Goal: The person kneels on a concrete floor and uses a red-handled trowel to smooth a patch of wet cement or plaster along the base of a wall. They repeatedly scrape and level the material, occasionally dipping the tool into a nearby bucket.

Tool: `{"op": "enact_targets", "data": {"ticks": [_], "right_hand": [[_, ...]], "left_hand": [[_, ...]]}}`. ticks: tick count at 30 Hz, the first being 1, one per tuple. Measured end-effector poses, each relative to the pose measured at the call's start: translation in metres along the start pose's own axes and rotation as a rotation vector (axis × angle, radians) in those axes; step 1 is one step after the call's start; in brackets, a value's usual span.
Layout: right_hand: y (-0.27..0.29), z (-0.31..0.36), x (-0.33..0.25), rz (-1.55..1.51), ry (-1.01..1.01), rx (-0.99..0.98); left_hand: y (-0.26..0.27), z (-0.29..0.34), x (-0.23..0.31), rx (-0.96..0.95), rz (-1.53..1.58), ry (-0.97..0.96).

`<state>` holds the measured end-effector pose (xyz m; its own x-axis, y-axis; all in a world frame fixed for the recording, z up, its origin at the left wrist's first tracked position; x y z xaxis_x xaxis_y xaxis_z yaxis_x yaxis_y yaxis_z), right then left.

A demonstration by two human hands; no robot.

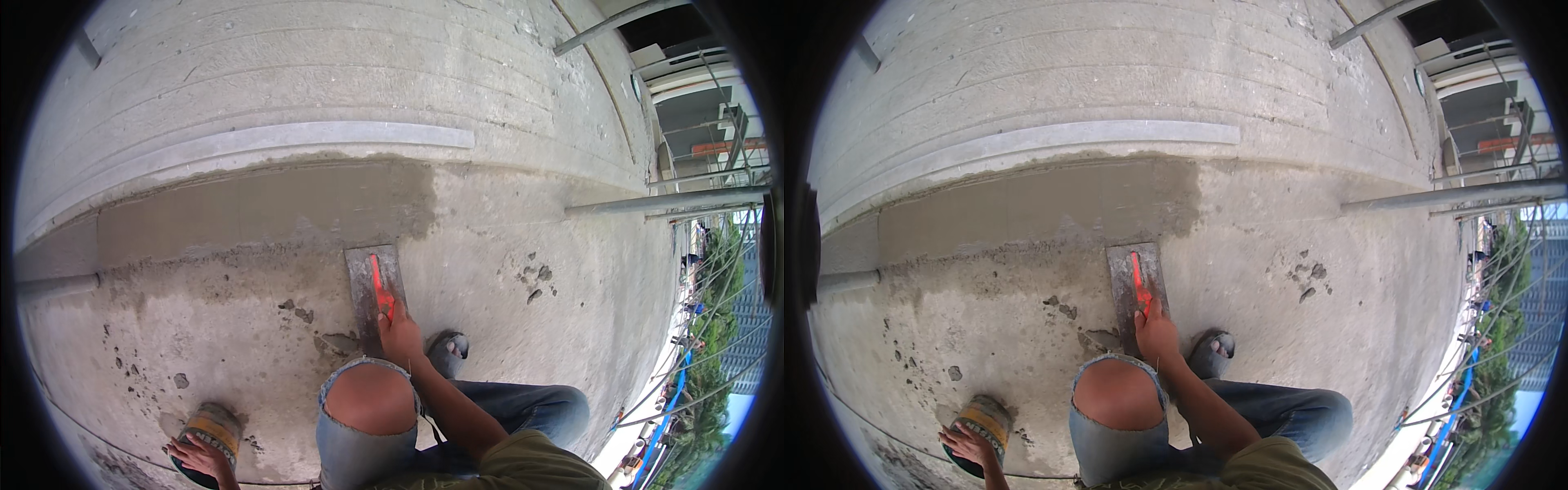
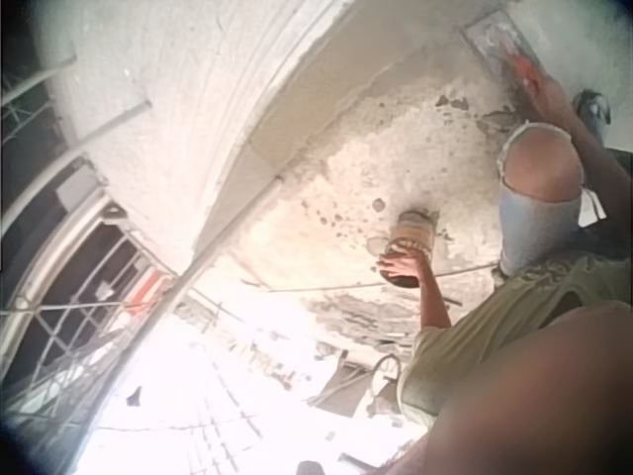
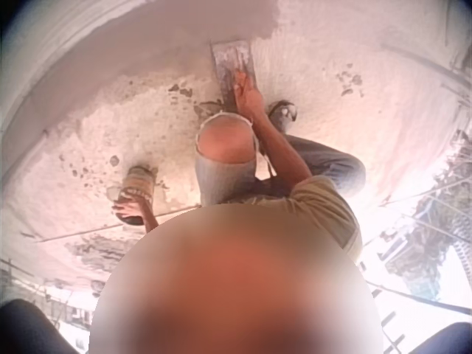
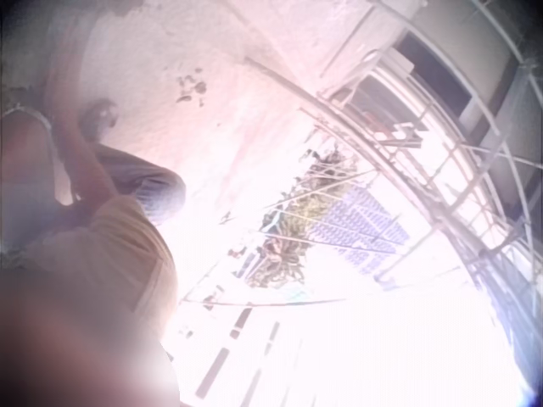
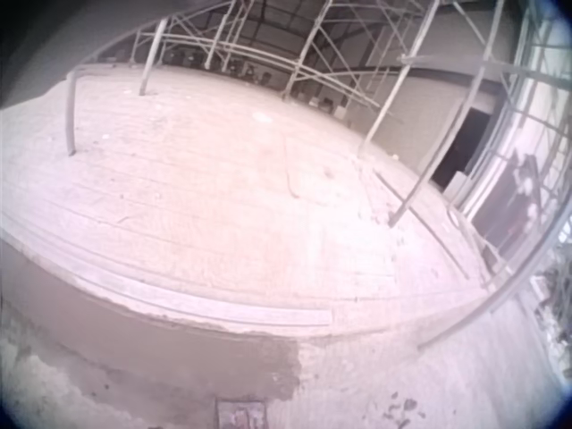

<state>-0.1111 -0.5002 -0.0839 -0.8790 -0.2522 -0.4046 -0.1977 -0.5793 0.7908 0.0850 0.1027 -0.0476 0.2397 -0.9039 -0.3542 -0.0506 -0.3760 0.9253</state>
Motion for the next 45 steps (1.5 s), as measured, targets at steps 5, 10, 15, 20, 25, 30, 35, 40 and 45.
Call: {"op": "enact_targets", "data": {"ticks": [5,10,15,20,25,30,35,40,45], "right_hand": [[0.025,-0.056,-0.015,-0.063,0.045,0.149],[0.036,-0.137,-0.026,-0.048,0.074,0.236],[0.028,-0.167,-0.032,-0.028,0.087,0.219],[0.029,-0.177,-0.038,-0.034,0.103,0.235],[0.029,-0.185,-0.034,0.023,0.078,0.204],[0.026,-0.165,-0.016,0.059,0.083,0.131],[0.024,-0.088,0.01,0.021,0.024,0.116],[0.037,-0.035,0.027,0.014,-0.039,0.032],[0.059,-0.079,0.005,-0.028,-0.037,0.097]], "left_hand": [[0.001,0.0,0.0,0.023,0.057,-0.031],[-0.002,-0.003,0.003,0.008,0.044,-0.027],[0.007,-0.001,0.006,-0.004,0.029,0.005],[0.005,-0.003,0.003,-0.008,0.016,-0.005],[0.003,-0.003,0.003,0.023,0.01,-0.029],[0.002,-0.003,0.004,0.005,0.004,-0.027],[0.005,-0.001,0.001,-0.034,0.001,0.008],[0.005,0.001,0.004,0.009,0.002,-0.004],[0.006,-0.002,-0.003,0.01,0.026,-0.042]]}}
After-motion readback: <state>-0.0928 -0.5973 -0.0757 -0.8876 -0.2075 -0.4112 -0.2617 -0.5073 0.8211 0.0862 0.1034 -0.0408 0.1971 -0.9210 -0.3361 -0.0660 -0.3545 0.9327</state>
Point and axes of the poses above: each hand's wrist, its own z-axis away from the middle knuckle, its own y-axis out of the back of the hand, x = y × z, the point moved 8 cm from there along -z, towards the middle knuckle, and after that the axes turned 1 degree about z, right-handed, at the moved point
